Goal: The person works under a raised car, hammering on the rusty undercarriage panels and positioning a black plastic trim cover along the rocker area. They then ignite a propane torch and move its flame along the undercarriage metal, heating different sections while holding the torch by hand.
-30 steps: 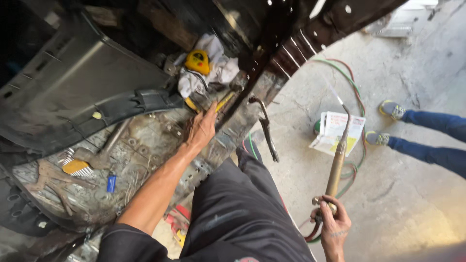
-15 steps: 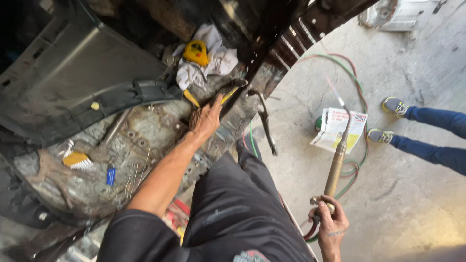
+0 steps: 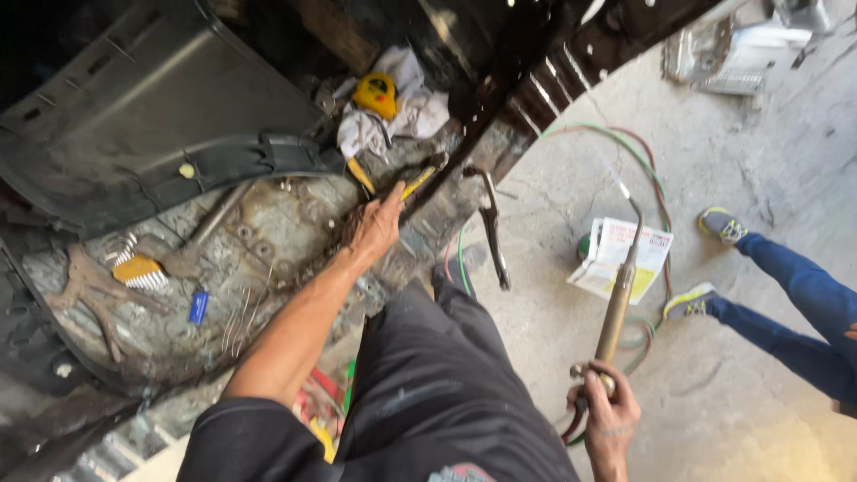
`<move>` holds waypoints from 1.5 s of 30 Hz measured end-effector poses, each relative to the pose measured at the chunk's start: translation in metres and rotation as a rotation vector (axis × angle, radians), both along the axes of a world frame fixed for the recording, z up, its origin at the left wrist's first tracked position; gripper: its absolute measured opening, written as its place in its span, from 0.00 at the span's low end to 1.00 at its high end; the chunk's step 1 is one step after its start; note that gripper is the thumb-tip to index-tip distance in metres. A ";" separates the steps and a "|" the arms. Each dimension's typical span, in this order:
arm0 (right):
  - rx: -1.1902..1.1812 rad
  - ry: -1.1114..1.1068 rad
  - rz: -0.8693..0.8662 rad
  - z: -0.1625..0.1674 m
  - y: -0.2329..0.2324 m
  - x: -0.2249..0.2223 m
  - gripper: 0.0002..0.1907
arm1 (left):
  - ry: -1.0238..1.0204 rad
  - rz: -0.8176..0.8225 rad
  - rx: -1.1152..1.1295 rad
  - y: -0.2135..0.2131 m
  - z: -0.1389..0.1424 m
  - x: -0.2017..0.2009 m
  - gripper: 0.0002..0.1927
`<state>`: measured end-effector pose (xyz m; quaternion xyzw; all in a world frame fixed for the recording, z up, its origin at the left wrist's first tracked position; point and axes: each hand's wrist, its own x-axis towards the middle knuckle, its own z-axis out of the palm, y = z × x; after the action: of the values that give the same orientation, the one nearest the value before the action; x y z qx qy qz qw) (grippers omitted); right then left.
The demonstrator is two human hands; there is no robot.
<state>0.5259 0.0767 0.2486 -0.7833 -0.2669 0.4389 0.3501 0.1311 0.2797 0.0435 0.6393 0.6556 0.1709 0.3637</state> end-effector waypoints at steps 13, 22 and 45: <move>-0.025 0.011 0.005 -0.010 -0.006 0.022 0.12 | 0.059 0.007 0.008 -0.018 0.000 -0.004 0.22; -0.049 0.019 0.006 -0.013 -0.018 0.029 0.12 | 0.011 0.033 -0.023 0.008 -0.005 0.022 0.23; -0.080 0.041 -0.003 -0.005 -0.005 0.025 0.12 | 0.234 0.392 0.008 -0.167 0.051 -0.093 0.17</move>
<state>0.5512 0.0712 0.2436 -0.7879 -0.2408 0.4645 0.3247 0.0381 0.1126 0.0945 0.5168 0.8041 0.1657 0.2426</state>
